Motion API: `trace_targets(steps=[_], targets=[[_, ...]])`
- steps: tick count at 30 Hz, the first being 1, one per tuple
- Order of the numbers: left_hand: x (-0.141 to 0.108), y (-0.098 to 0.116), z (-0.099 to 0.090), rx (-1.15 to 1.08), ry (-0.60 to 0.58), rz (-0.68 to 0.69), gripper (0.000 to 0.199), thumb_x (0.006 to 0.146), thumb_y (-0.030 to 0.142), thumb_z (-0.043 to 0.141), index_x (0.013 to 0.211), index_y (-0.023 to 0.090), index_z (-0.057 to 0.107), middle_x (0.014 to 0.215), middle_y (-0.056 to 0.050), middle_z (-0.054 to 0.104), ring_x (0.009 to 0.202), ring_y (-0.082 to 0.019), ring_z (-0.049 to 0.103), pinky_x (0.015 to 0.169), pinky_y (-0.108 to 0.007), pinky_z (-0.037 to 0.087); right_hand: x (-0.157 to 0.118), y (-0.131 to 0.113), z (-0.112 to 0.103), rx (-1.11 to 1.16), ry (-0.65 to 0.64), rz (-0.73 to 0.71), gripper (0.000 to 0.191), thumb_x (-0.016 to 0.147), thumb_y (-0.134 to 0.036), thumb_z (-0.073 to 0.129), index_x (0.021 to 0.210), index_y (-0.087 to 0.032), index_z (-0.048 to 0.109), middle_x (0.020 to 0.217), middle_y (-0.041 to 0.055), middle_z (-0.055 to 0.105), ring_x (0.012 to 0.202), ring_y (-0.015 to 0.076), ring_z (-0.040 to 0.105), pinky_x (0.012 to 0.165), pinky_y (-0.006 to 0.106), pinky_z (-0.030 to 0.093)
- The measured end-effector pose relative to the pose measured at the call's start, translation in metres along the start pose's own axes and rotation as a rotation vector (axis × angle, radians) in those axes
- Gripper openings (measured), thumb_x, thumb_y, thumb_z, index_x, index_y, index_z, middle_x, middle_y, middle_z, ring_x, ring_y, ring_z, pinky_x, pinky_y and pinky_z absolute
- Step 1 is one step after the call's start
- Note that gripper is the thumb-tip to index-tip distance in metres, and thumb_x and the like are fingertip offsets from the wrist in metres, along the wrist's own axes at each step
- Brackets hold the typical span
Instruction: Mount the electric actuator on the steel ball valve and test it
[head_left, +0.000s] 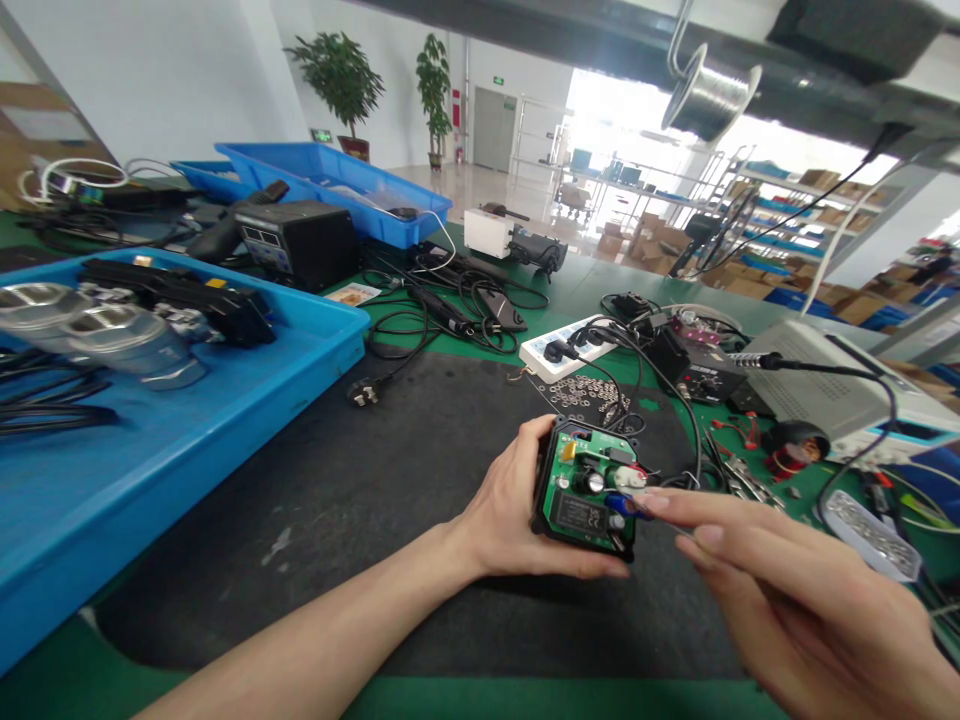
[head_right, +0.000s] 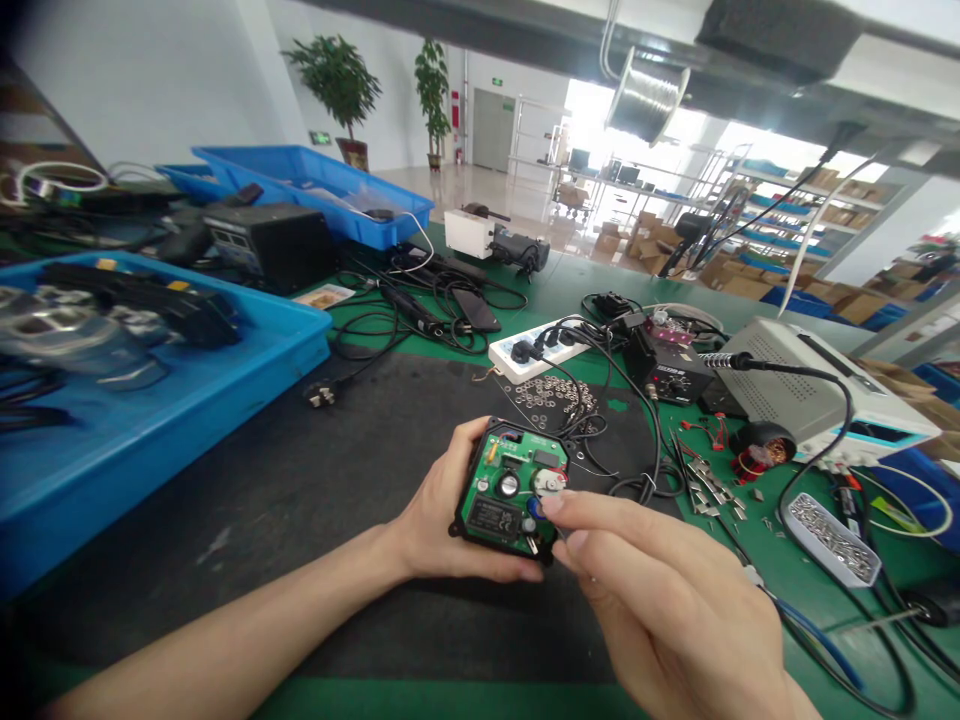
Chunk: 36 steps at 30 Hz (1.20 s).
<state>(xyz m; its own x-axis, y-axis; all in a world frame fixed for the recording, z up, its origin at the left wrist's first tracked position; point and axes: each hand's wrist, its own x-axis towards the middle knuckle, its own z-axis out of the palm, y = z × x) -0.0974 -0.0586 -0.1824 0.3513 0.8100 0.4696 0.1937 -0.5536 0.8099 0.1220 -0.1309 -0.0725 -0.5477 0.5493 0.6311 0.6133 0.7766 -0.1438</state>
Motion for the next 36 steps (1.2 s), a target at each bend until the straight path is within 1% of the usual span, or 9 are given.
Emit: trace_targets(steps=[4,9,13,18,21,23,27,30,36], targets=[[0.000,-0.001,0.000,0.005,0.001,-0.004,0.130,0.048,0.068,0.093,0.146,0.021,0.022,0.128,-0.013,0.066,0.115,-0.033,0.067,0.102,-0.046,0.054,-0.001,0.001,0.002,0.041,0.015,0.052,0.023,0.089,-0.002,0.060,0.109,-0.013,0.063,0.116,0.0096,0.073,0.107,0.0107,0.073,0.094,0.019,0.062],[0.000,0.000,0.000,-0.001,0.005,0.025,0.128,0.048,0.066,0.094,0.144,0.021,0.023,0.121,-0.011,0.068,0.108,-0.031,0.070,0.100,-0.046,0.054,-0.007,0.002,-0.006,-0.070,-0.094,-0.064,0.027,0.088,-0.006,0.062,0.114,-0.013,0.061,0.122,0.0118,0.071,0.116,0.0126,0.070,0.098,0.021,0.061],[0.001,0.001,0.000,0.007,0.020,0.044,0.127,0.049,0.066,0.094,0.144,0.021,0.023,0.120,-0.010,0.067,0.107,-0.030,0.070,0.099,-0.045,0.055,-0.010,0.001,-0.008,-0.098,-0.102,-0.091,0.032,0.086,-0.006,0.065,0.117,-0.013,0.060,0.125,0.0120,0.070,0.120,0.0138,0.068,0.100,0.023,0.061],[0.001,0.001,0.000,0.004,0.003,0.018,0.127,0.049,0.067,0.093,0.144,0.021,0.023,0.123,-0.012,0.067,0.111,-0.031,0.069,0.100,-0.046,0.054,0.001,-0.002,0.001,-0.033,-0.006,-0.006,0.019,0.089,-0.004,0.059,0.105,-0.012,0.064,0.111,0.0095,0.074,0.107,0.0092,0.073,0.097,0.015,0.059],[0.001,0.000,0.000,-0.007,-0.005,0.010,0.128,0.049,0.067,0.094,0.145,0.021,0.022,0.126,-0.012,0.066,0.114,-0.031,0.068,0.101,-0.046,0.054,0.008,-0.001,0.007,0.010,0.026,0.113,0.016,0.092,-0.005,0.058,0.103,-0.013,0.067,0.105,0.0056,0.075,0.100,0.0035,0.074,0.097,0.007,0.056],[0.001,0.000,0.000,-0.007,-0.004,0.009,0.129,0.048,0.067,0.094,0.145,0.021,0.022,0.126,-0.012,0.067,0.114,-0.031,0.068,0.101,-0.046,0.054,0.009,-0.001,0.008,0.026,0.031,0.136,0.016,0.093,-0.005,0.057,0.103,-0.013,0.067,0.105,0.0050,0.075,0.099,0.0029,0.073,0.096,0.006,0.055],[0.001,0.001,0.000,-0.011,-0.004,-0.003,0.129,0.048,0.066,0.094,0.145,0.020,0.023,0.125,-0.013,0.067,0.113,-0.032,0.069,0.101,-0.046,0.054,0.008,-0.001,0.000,-0.006,0.006,-0.006,0.017,0.090,-0.004,0.057,0.102,-0.013,0.063,0.109,0.0095,0.075,0.101,0.0101,0.075,0.091,0.016,0.062],[0.001,0.001,0.000,-0.017,0.004,0.018,0.127,0.048,0.065,0.094,0.143,0.021,0.024,0.122,-0.011,0.068,0.109,-0.031,0.070,0.099,-0.045,0.055,0.007,-0.003,-0.006,-0.114,-0.021,-0.093,0.016,0.088,-0.006,0.058,0.100,-0.016,0.064,0.110,0.0089,0.075,0.101,0.0132,0.076,0.088,0.017,0.063],[0.002,0.001,0.000,-0.018,0.012,0.040,0.125,0.049,0.063,0.095,0.143,0.022,0.024,0.123,-0.011,0.068,0.111,-0.032,0.070,0.099,-0.045,0.055,0.007,-0.007,-0.005,-0.196,0.012,-0.133,0.012,0.087,-0.009,0.061,0.094,-0.017,0.064,0.110,0.0072,0.076,0.102,0.0150,0.075,0.087,0.020,0.065]])
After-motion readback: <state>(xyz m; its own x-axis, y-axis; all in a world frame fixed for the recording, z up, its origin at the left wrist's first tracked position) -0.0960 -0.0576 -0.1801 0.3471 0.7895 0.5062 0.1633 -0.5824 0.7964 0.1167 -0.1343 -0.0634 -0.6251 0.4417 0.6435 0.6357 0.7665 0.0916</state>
